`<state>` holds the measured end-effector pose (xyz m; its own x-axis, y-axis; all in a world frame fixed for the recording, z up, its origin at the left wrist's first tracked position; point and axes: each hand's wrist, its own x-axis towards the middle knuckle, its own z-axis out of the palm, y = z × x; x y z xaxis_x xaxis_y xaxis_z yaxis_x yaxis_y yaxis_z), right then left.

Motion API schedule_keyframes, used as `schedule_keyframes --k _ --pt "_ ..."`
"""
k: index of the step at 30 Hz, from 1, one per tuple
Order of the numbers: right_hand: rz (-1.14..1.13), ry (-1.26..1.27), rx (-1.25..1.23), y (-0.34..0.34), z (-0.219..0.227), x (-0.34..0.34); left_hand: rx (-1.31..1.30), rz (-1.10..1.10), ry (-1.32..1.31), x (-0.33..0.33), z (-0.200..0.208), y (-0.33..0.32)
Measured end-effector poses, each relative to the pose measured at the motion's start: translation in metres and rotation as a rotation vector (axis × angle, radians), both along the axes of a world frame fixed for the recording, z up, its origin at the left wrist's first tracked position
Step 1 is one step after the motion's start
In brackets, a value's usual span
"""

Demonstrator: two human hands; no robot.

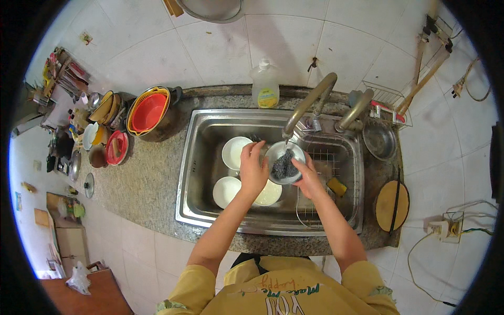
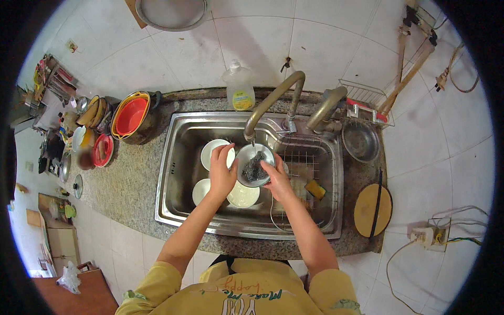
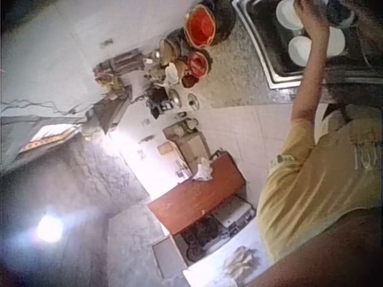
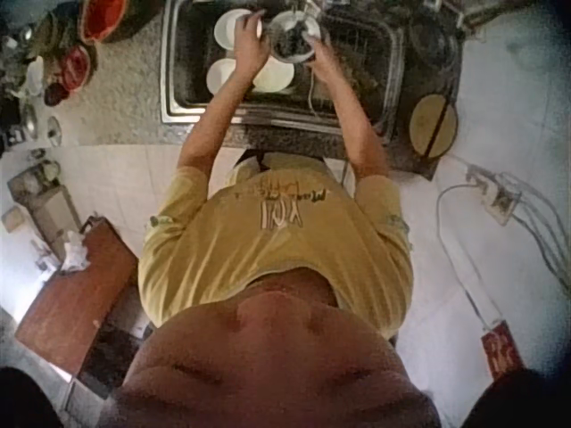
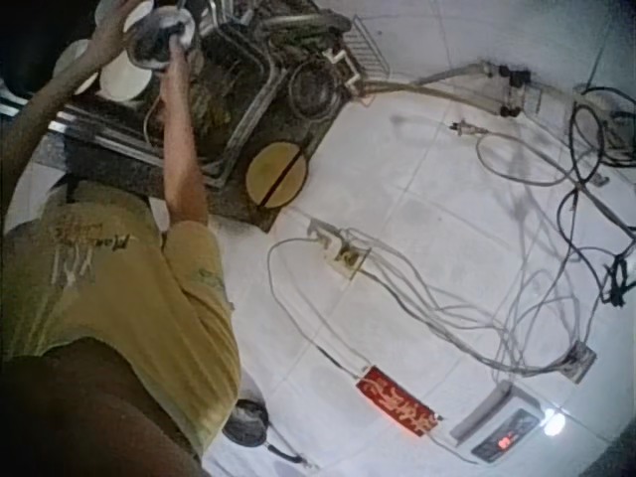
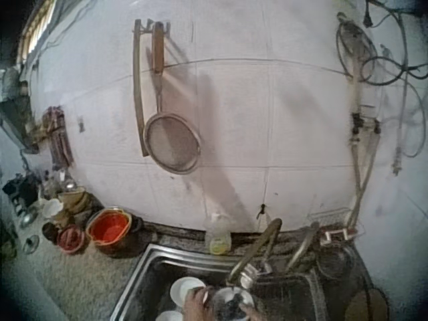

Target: The person washes chopsticks, a white bowl, a yellow bowl, a white cup, and a white plate in a kitchen sink using a sponge and running water. They scrub each item individually and rinse them under the tap.

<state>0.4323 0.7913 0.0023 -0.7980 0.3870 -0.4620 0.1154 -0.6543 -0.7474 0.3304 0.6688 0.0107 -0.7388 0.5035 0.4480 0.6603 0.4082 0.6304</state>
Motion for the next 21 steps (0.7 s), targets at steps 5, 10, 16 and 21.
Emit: schedule_keyframes --k 5,10,16,21 --pt "0.027 -0.091 0.303 -0.011 0.013 -0.008 -0.312 -0.203 -0.187 0.019 0.02 0.009" --pt "-0.085 -0.114 0.294 -0.027 0.006 -0.012 -0.041 -0.285 -0.657 0.002 -0.018 0.028" --pt "0.002 -0.122 0.769 0.011 -0.027 -0.014 -0.69 -0.649 -0.43 -0.003 0.023 0.027" --pt "-0.04 -0.188 0.356 -0.009 0.016 -0.02 -0.37 -0.252 -0.326 -0.012 0.004 0.032"
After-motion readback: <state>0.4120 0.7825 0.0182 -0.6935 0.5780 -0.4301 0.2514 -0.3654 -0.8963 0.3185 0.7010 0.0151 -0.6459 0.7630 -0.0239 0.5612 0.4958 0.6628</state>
